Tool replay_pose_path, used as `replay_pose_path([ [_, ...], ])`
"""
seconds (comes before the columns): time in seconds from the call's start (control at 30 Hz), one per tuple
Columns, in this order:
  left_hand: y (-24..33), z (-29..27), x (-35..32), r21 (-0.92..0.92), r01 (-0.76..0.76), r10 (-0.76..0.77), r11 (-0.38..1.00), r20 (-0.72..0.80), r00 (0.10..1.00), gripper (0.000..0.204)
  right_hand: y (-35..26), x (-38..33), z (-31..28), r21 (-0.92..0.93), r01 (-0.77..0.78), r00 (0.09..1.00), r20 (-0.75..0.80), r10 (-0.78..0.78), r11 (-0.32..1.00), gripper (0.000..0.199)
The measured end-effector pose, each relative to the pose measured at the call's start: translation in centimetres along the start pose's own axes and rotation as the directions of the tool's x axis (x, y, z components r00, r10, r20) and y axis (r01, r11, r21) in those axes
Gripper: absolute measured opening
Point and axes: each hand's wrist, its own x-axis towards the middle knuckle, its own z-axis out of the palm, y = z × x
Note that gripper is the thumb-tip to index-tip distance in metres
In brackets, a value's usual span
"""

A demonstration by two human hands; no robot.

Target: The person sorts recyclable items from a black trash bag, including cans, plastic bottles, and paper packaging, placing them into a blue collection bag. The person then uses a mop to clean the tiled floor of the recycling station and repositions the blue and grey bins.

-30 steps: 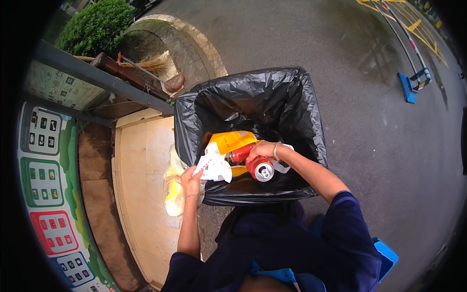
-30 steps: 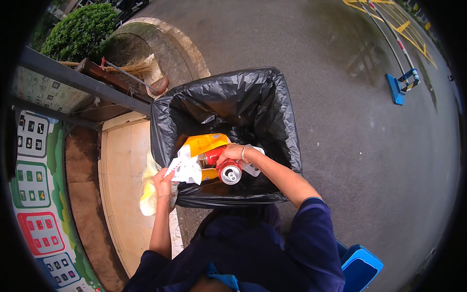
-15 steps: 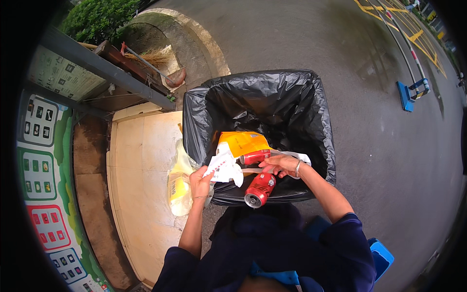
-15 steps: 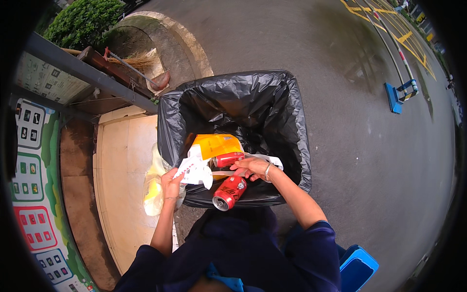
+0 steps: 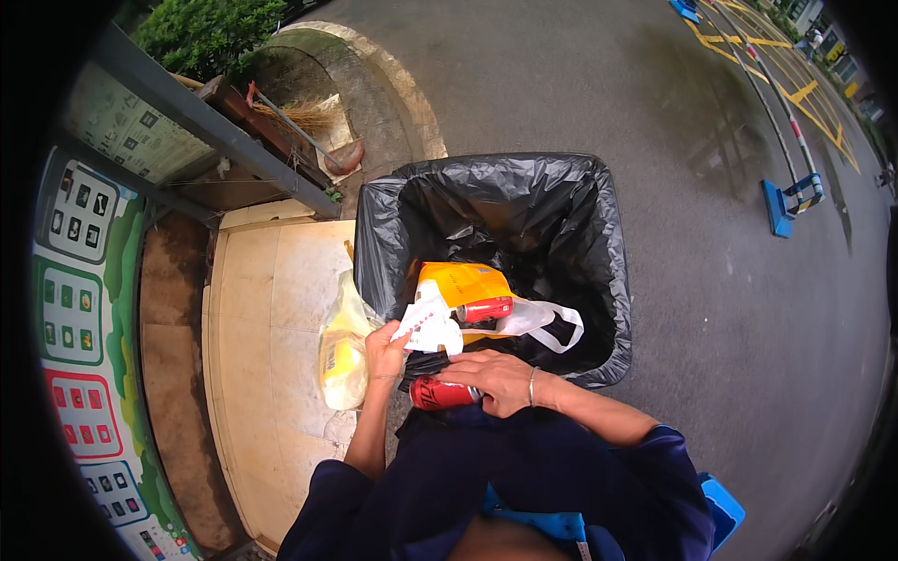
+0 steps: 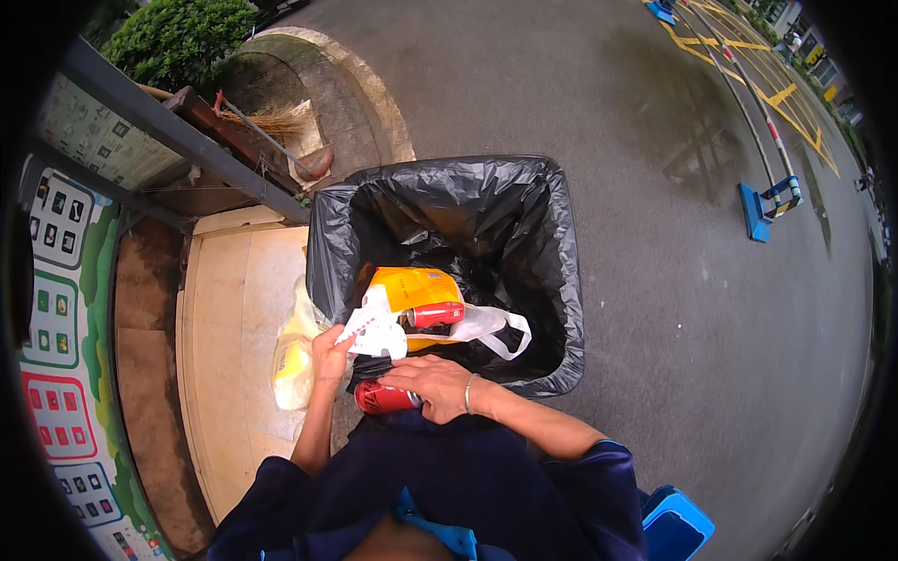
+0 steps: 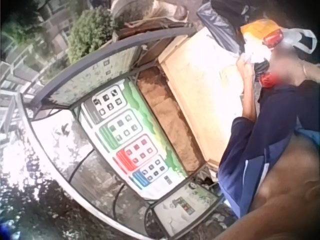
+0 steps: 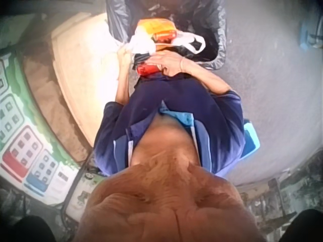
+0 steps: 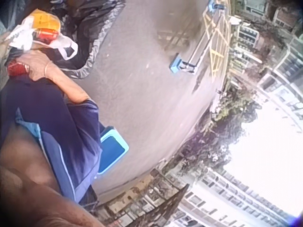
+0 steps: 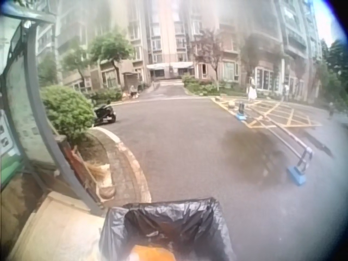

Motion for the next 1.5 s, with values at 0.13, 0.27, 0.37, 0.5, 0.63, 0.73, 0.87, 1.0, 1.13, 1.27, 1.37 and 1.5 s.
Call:
replay_pose_path([
  [0.13,-0.9,0.1,0.1,-0.065,0.023,-0.025,0.998,-0.027,0.999,0.008,-0.4,2.7,-0.4,0.01,-0.164,0.953,0.258,0.156,0.986,0.058],
  [0.27,-0.3,0.3,0.3,-0.098,0.042,-0.044,0.994,-0.021,0.999,0.007,0.3,4.5,0.1,0.089,-0.335,0.902,0.319,0.292,0.938,0.07],
  [0.37,-0.6,0.2,0.3,-0.092,0.053,-0.055,0.994,-0.013,0.998,0.006,2.4,3.2,1.6,0.232,-0.223,0.961,0.215,0.173,0.947,0.086],
  [0.5,-0.8,0.0,-0.3,-0.105,0.034,-0.036,0.994,-0.022,0.999,0.006,5.2,-0.5,-3.3,0.403,-0.36,0.895,-0.105,0.434,0.841,0.076],
  [0.63,-0.7,-0.2,-0.1,-0.086,0.035,-0.036,0.996,-0.013,0.999,0.007,9.8,-1.1,-0.9,0.057,-0.528,0.775,-0.376,0.508,0.847,0.064],
  [0.73,-0.5,-0.4,0.0,-0.088,0.023,-0.026,0.996,-0.035,0.999,0.006,10.7,1.6,1.2,0.101,-0.57,0.717,-0.424,0.553,0.815,0.058],
  [0.87,0.8,1.0,0.7,0.056,-0.086,0.088,0.995,-0.028,0.996,0.008,16.8,1.0,1.8,0.54,-0.439,0.84,-0.037,0.541,0.718,0.079],
  [1.0,-1.7,-0.3,0.1,-0.142,0.023,-0.037,0.99,-0.098,0.995,0.006,12.0,3.7,-1.2,-0.054,-0.624,0.693,0.424,0.584,0.78,0.079],
  [1.13,-2.7,-0.2,-0.2,0.201,-0.187,0.204,0.961,-0.064,0.977,0.005,13.7,2.6,0.6,-0.1,-0.557,0.738,0.397,0.546,0.825,0.077],
  [1.27,-4.7,-1.3,1.6,0.159,-0.13,0.138,0.979,-0.038,0.99,0.013,12.9,2.0,0.6,0.016,-0.426,0.9,0.107,0.422,0.905,0.068],
  [1.37,4.3,0.8,-1.9,0.0,0.149,-0.149,0.989,-0.045,0.988,0.013,12.8,1.1,1.4,-0.049,-0.425,0.901,0.077,0.428,0.904,0.074],
  [1.5,-0.2,-0.4,-0.4,0.123,0.031,-0.023,0.992,-0.067,0.997,0.016,13.0,2.2,1.6,0.021,-0.643,0.689,0.452,0.567,0.765,0.078],
])
